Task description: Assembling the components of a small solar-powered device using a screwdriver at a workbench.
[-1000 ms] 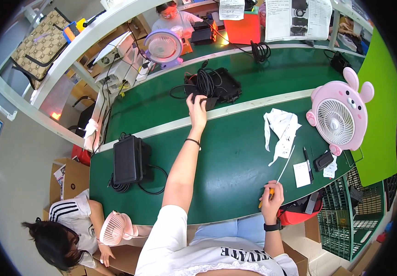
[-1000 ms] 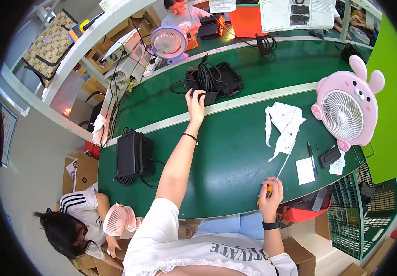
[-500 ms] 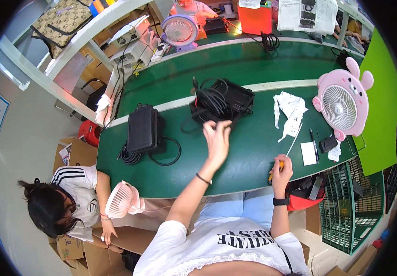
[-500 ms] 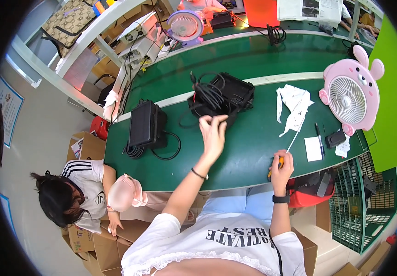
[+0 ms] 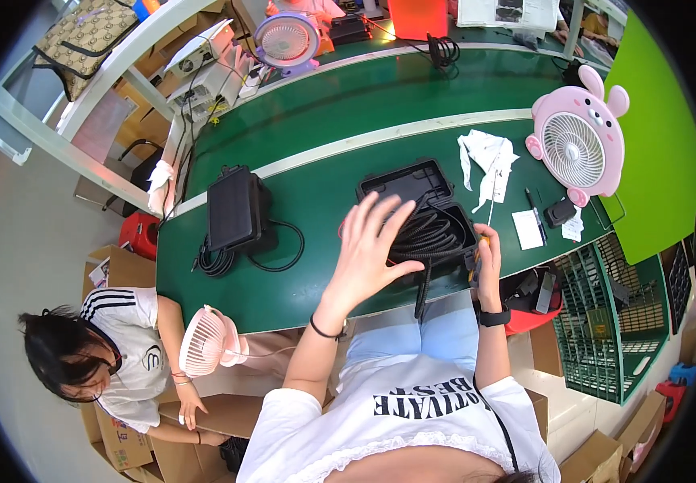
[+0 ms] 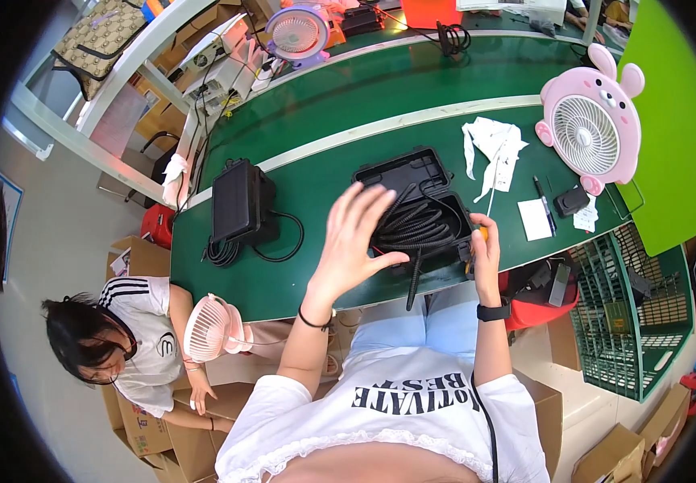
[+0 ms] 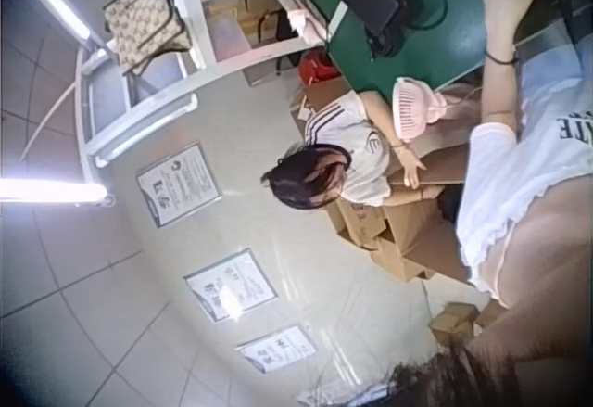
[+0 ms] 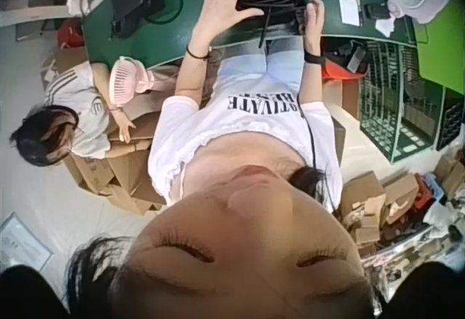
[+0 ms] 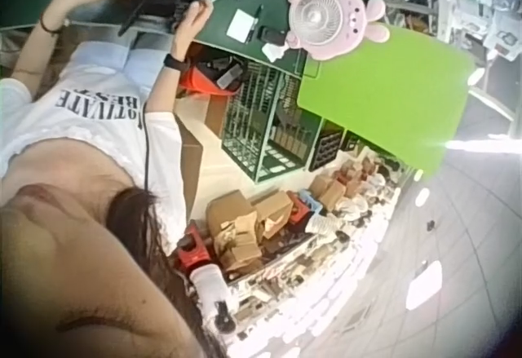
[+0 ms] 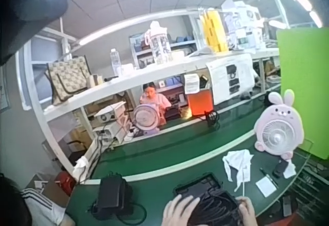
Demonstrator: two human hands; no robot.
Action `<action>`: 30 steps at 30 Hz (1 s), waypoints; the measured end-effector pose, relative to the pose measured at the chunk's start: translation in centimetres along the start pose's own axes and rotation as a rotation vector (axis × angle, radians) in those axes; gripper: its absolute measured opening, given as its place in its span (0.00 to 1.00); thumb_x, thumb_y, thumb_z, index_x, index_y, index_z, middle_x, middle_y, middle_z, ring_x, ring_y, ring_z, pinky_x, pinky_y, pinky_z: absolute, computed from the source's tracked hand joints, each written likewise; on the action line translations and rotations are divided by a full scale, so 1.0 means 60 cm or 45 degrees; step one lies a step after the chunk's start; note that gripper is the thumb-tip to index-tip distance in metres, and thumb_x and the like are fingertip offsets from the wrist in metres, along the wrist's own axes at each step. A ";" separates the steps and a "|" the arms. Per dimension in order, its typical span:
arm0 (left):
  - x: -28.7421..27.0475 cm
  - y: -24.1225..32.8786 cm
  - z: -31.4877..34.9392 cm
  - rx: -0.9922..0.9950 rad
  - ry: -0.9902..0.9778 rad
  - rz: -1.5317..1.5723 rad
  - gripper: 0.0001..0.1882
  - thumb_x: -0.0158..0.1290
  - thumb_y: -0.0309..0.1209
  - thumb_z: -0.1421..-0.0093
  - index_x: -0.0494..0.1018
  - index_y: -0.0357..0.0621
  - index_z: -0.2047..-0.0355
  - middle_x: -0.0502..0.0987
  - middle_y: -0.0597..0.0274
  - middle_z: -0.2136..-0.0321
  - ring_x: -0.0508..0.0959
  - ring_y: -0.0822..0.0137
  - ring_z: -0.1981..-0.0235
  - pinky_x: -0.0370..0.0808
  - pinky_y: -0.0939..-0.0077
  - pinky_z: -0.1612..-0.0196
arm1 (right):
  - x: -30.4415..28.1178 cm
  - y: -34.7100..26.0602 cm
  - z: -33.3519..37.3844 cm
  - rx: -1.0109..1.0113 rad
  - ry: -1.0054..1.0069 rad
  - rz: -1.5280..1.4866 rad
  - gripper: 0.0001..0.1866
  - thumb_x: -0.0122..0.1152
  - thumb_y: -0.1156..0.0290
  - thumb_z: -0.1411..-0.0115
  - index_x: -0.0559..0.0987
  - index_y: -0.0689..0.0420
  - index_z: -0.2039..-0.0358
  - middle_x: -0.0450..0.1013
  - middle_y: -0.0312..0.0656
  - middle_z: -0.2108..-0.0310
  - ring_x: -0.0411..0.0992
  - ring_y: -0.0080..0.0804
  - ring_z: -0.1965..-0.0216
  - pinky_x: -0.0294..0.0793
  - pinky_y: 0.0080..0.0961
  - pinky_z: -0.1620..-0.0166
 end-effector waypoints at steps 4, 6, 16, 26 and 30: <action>0.014 -0.019 0.011 0.085 0.096 0.072 0.27 0.69 0.33 0.54 0.79 0.51 0.50 0.83 0.66 0.68 0.83 0.64 0.67 0.79 0.69 0.61 | 0.016 -0.010 0.009 0.251 0.031 0.182 0.17 0.57 0.71 0.35 0.71 0.58 0.46 0.69 0.34 0.51 0.68 0.20 0.58 0.67 0.14 0.57; -0.031 -0.019 0.008 0.111 0.385 0.079 0.20 0.70 0.29 0.55 0.83 0.46 0.59 0.84 0.62 0.66 0.83 0.63 0.68 0.80 0.72 0.63 | -0.005 -0.006 0.007 -0.095 0.016 0.296 0.18 0.58 0.72 0.37 0.72 0.57 0.46 0.68 0.36 0.50 0.69 0.21 0.60 0.68 0.14 0.61; -0.027 -0.109 0.105 -0.285 0.248 -0.626 0.18 0.56 0.26 0.47 0.79 0.58 0.56 0.77 0.67 0.55 0.76 0.61 0.52 0.71 0.62 0.46 | -0.004 0.051 0.057 0.216 -0.012 -0.087 0.25 0.52 0.69 0.35 0.63 0.53 0.38 0.62 0.36 0.52 0.65 0.16 0.73 0.70 0.14 0.70; 0.071 -0.107 0.165 -0.502 -0.035 -0.005 0.24 0.56 0.24 0.40 0.69 0.42 0.42 0.77 0.52 0.60 0.78 0.52 0.59 0.74 0.61 0.55 | -0.009 0.064 0.052 0.215 -0.043 -0.113 0.26 0.51 0.69 0.35 0.63 0.54 0.37 0.61 0.37 0.48 0.66 0.16 0.73 0.72 0.15 0.69; 0.110 -0.134 0.144 -0.586 -0.079 0.172 0.19 0.55 0.24 0.38 0.70 0.39 0.46 0.77 0.47 0.62 0.79 0.46 0.65 0.76 0.56 0.61 | -0.005 0.049 0.051 0.164 -0.028 -0.055 0.26 0.51 0.69 0.35 0.62 0.55 0.37 0.65 0.38 0.54 0.66 0.16 0.73 0.72 0.15 0.70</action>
Point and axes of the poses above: each hand's wrist, its own z-axis away from the middle knuckle, its own x-axis out of the palm, y = z × x, the point moved 9 cm from there along -z, towards the middle knuckle
